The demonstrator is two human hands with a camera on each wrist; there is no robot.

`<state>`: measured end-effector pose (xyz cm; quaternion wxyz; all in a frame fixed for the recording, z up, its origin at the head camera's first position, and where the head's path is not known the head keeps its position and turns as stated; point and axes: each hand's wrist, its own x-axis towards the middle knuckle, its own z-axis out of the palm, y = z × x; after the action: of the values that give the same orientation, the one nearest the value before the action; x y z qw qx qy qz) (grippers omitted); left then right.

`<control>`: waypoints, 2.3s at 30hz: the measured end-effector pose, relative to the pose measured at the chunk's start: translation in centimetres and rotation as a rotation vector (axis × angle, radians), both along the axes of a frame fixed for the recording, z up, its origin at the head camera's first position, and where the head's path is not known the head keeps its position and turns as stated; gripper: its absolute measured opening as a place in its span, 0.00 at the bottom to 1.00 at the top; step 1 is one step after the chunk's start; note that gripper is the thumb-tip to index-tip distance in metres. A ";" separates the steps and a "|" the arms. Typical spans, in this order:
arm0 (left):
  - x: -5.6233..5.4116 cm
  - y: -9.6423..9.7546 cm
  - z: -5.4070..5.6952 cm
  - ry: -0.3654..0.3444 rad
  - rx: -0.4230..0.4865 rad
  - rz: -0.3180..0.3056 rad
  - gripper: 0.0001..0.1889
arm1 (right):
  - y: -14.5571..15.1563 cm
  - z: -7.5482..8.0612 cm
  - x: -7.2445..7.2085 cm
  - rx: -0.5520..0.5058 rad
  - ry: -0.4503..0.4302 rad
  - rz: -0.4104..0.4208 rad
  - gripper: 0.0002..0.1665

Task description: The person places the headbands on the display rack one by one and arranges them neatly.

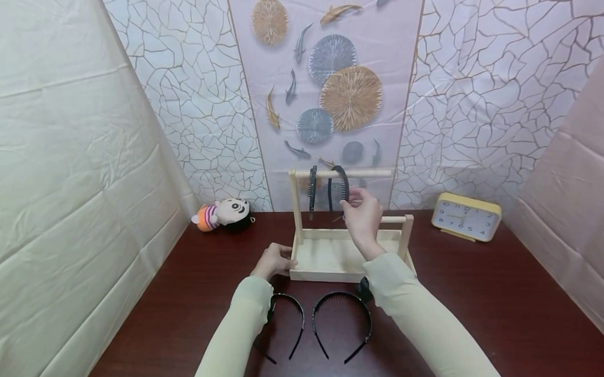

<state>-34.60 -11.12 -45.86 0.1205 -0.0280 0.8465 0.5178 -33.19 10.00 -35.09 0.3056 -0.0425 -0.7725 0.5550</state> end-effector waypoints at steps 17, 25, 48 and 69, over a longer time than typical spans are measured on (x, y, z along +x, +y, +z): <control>-0.1 -0.2 -0.4 0.006 0.008 -0.008 0.26 | -0.9 -0.9 0.1 0.103 -0.067 0.048 0.16; 0.0 -0.1 -0.2 0.008 0.011 -0.004 0.26 | -0.6 -1.7 0.7 0.106 -0.114 0.066 0.18; 0.2 -0.3 0.1 0.012 -0.005 -0.002 0.25 | 1.0 -4.1 2.9 0.088 -0.149 0.144 0.18; 0.1 -0.1 0.4 0.007 0.014 -0.008 0.25 | 2.0 -6.5 5.3 0.105 -0.216 0.173 0.19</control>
<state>-34.50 -11.21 -45.45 0.1199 -0.0219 0.8433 0.5235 -27.93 11.97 -41.62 0.1737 -0.0194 -0.8297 0.5302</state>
